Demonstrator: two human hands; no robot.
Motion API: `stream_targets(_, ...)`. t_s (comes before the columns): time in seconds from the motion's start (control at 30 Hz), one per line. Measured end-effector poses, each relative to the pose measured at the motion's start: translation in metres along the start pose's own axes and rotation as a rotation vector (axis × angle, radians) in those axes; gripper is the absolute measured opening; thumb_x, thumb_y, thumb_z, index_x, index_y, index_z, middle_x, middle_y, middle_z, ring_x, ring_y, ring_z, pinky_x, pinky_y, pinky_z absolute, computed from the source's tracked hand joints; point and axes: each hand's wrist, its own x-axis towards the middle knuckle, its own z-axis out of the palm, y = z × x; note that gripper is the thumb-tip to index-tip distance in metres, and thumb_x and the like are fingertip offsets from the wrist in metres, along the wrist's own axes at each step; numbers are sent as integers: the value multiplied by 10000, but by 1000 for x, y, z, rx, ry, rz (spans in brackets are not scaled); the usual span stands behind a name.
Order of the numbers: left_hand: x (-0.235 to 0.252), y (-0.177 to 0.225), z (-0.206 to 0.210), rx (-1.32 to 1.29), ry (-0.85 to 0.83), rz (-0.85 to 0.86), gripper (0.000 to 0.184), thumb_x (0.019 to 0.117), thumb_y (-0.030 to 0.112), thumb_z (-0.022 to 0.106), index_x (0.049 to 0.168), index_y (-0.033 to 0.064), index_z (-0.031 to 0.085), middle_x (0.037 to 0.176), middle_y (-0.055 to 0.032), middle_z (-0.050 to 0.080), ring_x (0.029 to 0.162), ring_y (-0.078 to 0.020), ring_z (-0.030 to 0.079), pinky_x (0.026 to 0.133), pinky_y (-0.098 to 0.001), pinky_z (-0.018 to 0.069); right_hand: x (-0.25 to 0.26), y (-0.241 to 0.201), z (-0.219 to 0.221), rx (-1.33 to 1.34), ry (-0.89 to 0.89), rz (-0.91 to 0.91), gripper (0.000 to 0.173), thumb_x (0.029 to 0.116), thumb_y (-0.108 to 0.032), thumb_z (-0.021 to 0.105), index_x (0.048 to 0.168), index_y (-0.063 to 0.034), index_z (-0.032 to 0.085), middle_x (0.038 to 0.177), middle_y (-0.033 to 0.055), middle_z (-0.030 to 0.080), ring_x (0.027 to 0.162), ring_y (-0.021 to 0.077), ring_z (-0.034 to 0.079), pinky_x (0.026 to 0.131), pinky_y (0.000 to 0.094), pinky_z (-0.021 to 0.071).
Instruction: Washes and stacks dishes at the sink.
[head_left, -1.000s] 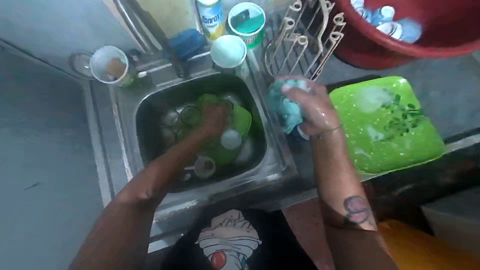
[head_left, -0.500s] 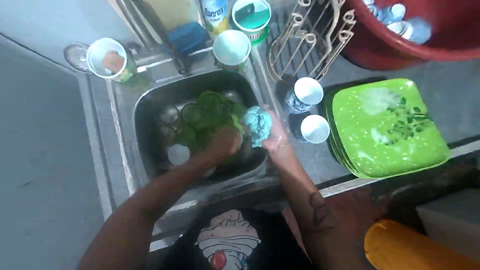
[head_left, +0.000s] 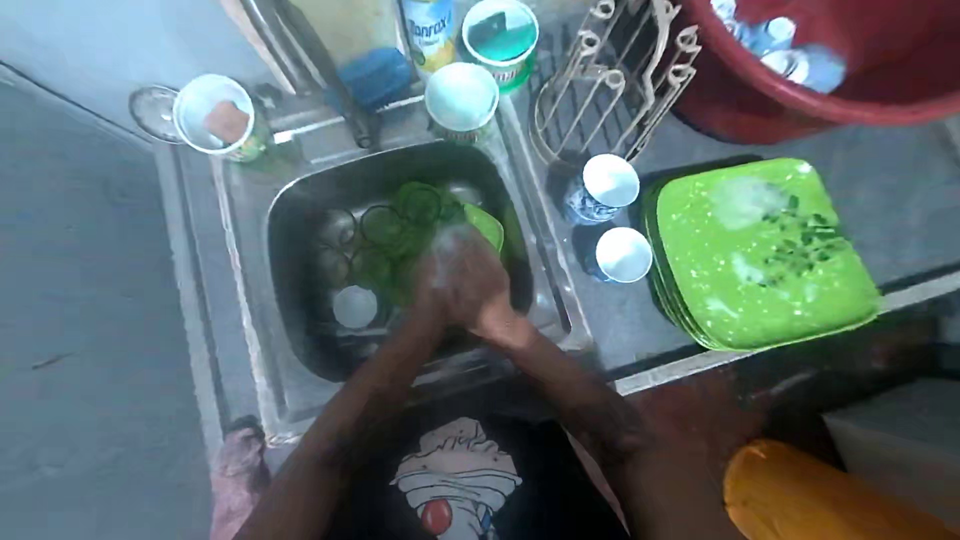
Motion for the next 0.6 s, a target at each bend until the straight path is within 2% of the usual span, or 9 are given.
stream_targets(0.07,1,20,1,311,122,67,325,1060,136,487,1283,-85,570,1151,-239,645,1048,-286,640,930,-459,536,17,-2,1,31,37,13,364,953,-246,638,1209,-6,734,1301,191,692,1280,371,613,1115,526,460)
stream_targets(0.1,0,31,0,416,142,87,360,1079,174,477,1302,-90,574,1154,-283,651,1067,-355,648,957,-525,516,27,-5,-3,138,22,163,309,938,-183,648,1158,8,749,1232,176,723,1210,326,658,1058,484,501)
stream_targets(0.13,-2,39,-1,447,162,95,406,1109,250,417,1309,-62,582,1117,-272,656,1032,-354,654,935,-537,515,36,-7,-11,352,-32,401,286,981,-131,601,1164,50,727,1200,185,725,1165,289,673,1025,450,518)
stream_targets(0.2,-6,43,-7,338,208,94,485,1113,359,369,1240,-34,624,1062,-219,662,970,-288,655,886,-500,541,54,-2,-21,843,-167,940,346,1077,-246,492,1222,28,646,1107,133,687,1008,187,653,902,388,547)
stream_targets(0.3,-6,40,-16,217,240,94,489,1103,386,379,1233,-18,622,1095,-194,658,1003,-274,657,901,-495,551,60,-2,-18,1056,-201,1119,349,1094,-333,424,1170,-42,603,944,56,629,823,130,617,736,347,559)
stream_targets(0.4,0,45,-17,336,233,163,321,1081,187,448,1231,-41,616,1085,-214,663,1012,-296,660,908,-498,540,70,-26,-22,438,-171,721,379,1070,-257,500,1150,54,700,1097,203,715,1052,296,684,924,493,537)
stream_targets(0.43,3,43,-17,392,234,184,268,1059,172,482,1187,-15,625,1052,-173,664,991,-252,661,895,-455,547,66,-33,-17,240,-117,463,357,1039,-243,530,1115,44,729,1122,212,727,1098,337,690,946,521,535)
stream_targets(0.5,5,30,-28,483,174,259,312,1026,137,564,1246,-77,617,1156,-247,669,1089,-307,652,972,-478,518,51,-32,1,-11,69,-56,329,988,-290,569,1058,-40,771,1131,173,745,1148,359,677,1007,520,521)
stream_targets(0.6,4,2,-46,73,49,314,354,1071,194,465,1351,-16,517,1185,-120,639,1058,-132,630,912,-313,546,40,-22,7,-64,95,-380,437,1004,-428,551,1180,-90,763,1278,186,706,1287,417,602,1102,578,453)
